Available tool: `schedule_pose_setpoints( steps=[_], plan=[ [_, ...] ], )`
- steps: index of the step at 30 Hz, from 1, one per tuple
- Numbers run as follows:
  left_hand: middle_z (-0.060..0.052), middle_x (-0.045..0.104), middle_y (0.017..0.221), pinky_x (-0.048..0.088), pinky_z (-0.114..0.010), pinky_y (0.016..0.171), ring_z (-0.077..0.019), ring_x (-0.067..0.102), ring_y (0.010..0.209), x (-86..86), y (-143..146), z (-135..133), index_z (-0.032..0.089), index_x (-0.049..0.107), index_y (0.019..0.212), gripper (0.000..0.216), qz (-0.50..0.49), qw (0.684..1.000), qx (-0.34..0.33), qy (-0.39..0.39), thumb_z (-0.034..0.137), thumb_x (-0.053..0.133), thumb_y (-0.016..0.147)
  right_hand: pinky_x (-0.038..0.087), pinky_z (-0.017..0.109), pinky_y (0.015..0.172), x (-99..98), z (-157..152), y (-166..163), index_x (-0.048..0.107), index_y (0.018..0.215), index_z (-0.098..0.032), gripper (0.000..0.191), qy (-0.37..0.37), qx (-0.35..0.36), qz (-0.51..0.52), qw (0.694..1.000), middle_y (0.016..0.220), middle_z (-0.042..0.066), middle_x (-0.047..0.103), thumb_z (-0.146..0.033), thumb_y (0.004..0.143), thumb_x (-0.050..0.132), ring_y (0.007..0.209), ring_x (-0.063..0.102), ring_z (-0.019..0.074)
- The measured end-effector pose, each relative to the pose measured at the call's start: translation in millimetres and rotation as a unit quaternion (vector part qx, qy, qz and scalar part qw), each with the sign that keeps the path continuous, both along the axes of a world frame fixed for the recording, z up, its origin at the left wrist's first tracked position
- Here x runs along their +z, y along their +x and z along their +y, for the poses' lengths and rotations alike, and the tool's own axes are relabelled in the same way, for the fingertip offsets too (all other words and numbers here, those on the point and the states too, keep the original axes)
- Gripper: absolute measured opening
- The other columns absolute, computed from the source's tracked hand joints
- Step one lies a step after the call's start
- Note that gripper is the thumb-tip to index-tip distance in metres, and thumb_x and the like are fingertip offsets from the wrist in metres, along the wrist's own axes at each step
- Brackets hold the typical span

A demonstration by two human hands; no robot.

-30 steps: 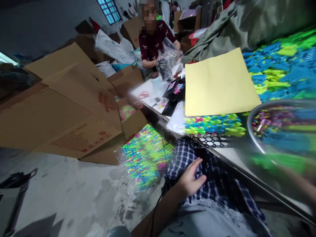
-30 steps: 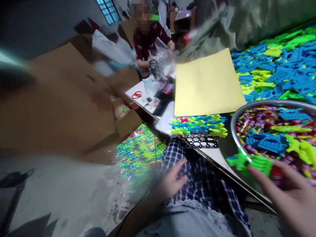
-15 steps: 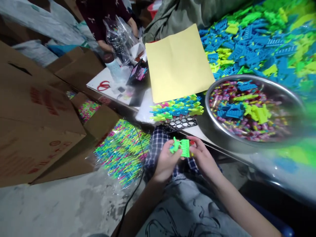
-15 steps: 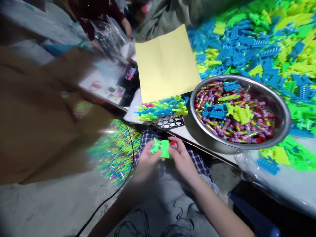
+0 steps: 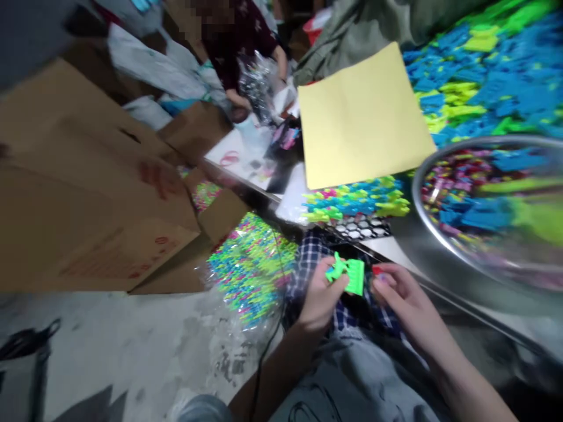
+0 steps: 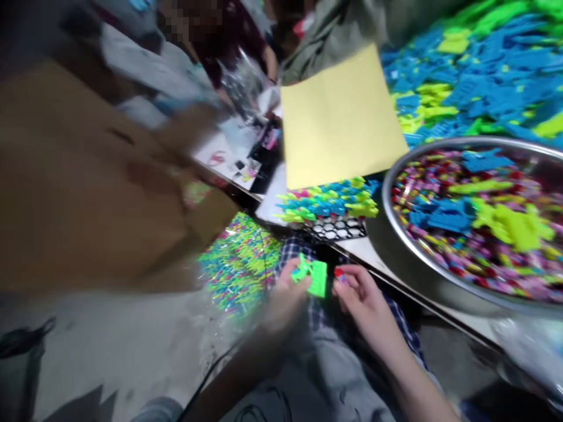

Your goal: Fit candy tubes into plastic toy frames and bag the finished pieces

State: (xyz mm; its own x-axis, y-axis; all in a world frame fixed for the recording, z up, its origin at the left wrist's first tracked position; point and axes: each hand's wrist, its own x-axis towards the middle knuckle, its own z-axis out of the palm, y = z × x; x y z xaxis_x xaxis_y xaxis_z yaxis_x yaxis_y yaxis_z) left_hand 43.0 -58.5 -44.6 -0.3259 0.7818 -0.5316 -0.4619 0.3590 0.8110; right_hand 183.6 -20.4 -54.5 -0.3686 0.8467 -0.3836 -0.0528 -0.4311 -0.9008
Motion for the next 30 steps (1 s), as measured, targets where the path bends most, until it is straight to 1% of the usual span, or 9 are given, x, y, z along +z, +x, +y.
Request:
schedule_pose_setpoints(
  steps=[2,4,8,12,17,20,23,26,30],
  plan=[
    [0.003,0.057,0.071,0.041,-0.019,0.06,-0.0074,0.05,0.061,-1.6,-1.1,-2.4,0.018,0.053,0.091,0.034,0.008,1.0,-0.004,0.026,0.022,0.067,0.061,0.045,0.022,0.056,-3.2,-2.0,0.0,0.054,0.095,-0.021,0.032,0.009,0.013,-0.014,1.0,0.077,0.002,0.06,-0.041,0.072,0.064,0.064,0.055,0.0136],
    [0.003,0.057,0.07,0.041,-0.018,0.058,-0.0077,0.05,0.061,-3.8,-2.8,-4.5,0.017,0.054,0.088,0.036,0.01,0.999,-0.012,0.052,0.02,0.07,0.057,0.048,0.025,0.065,-6.8,-3.9,-1.4,0.056,0.091,-0.021,0.031,0.023,0.034,-0.022,0.999,0.084,0.005,0.062,-0.041,0.07,0.065,0.075,0.058,0.0176],
    [0.003,0.057,0.069,0.041,-0.018,0.056,-0.0082,0.051,0.06,-3.4,-7.1,-8.0,0.018,0.053,0.087,0.042,-0.002,0.998,-0.005,0.059,0.017,0.074,0.051,0.049,0.026,0.073,-8.7,-8.9,-6.5,0.057,0.092,-0.022,0.03,0.038,0.071,-0.03,0.996,0.09,0.006,0.063,-0.043,0.071,0.063,0.082,0.059,0.0199],
    [0.004,0.057,0.067,0.041,-0.018,0.057,-0.0075,0.05,0.06,7.0,-15.4,-7.7,0.017,0.054,0.084,0.036,0.01,0.999,0.004,0.049,0.018,0.072,0.054,0.05,0.025,0.072,-7.4,-11.5,-9.4,0.058,0.091,-0.023,0.03,0.048,0.069,-0.044,0.995,0.085,0.004,0.064,-0.042,0.069,0.065,0.08,0.06,0.0195],
    [0.005,0.057,0.066,0.042,-0.018,0.056,-0.0066,0.049,0.056,21.1,-27.7,-5.1,0.018,0.051,0.088,0.041,0.027,1.0,0.014,0.002,0.022,0.073,0.054,0.049,0.024,0.058,-8.0,-10.4,-9.5,0.064,0.08,-0.021,0.027,0.049,0.078,-0.067,0.994,0.071,0.004,0.065,-0.044,0.064,0.068,0.063,0.059,0.0179],
    [0.005,0.056,0.068,0.044,-0.021,0.053,-0.0077,0.051,0.054,20.4,-32.0,-3.0,0.02,0.048,0.091,0.048,0.007,1.0,0.017,-0.007,0.025,0.075,0.051,0.05,0.025,0.061,-5.3,-7.1,-9.5,0.066,0.081,-0.021,0.028,0.048,0.071,-0.096,0.992,0.078,0.005,0.067,-0.043,0.063,0.069,0.069,0.06,0.0192],
    [0.005,0.057,0.071,0.047,-0.023,0.056,-0.0083,0.053,0.055,17.5,-32.2,-1.4,0.021,0.046,0.091,0.051,0.002,1.0,0.02,0.003,0.024,0.076,0.05,0.05,0.027,0.065,1.2,-2.9,-10.3,0.068,0.082,-0.02,0.029,0.035,0.069,-0.118,0.99,0.082,0.005,0.068,-0.042,0.063,0.07,0.073,0.061,0.0203],
    [0.005,0.057,0.071,0.048,-0.022,0.056,-0.0079,0.054,0.055,16.7,-30.4,-0.4,0.022,0.047,0.092,0.048,0.007,1.0,0.015,0.012,0.023,0.075,0.054,0.048,0.027,0.065,5.0,0.3,-12.3,0.068,0.084,-0.02,0.028,0.015,0.068,-0.102,0.992,0.081,0.004,0.068,-0.041,0.065,0.069,0.071,0.06,0.0183],
    [0.005,0.058,0.07,0.047,-0.02,0.053,-0.0081,0.054,0.055,14.0,-29.5,-0.3,0.021,0.049,0.094,0.045,-0.005,1.0,-0.012,0.028,0.024,0.074,0.057,0.047,0.027,0.069,0.7,1.0,-14.9,0.068,0.084,-0.019,0.028,-0.015,0.044,-0.051,0.998,0.084,0.004,0.068,-0.039,0.064,0.071,0.075,0.06,0.0171]
  ],
)
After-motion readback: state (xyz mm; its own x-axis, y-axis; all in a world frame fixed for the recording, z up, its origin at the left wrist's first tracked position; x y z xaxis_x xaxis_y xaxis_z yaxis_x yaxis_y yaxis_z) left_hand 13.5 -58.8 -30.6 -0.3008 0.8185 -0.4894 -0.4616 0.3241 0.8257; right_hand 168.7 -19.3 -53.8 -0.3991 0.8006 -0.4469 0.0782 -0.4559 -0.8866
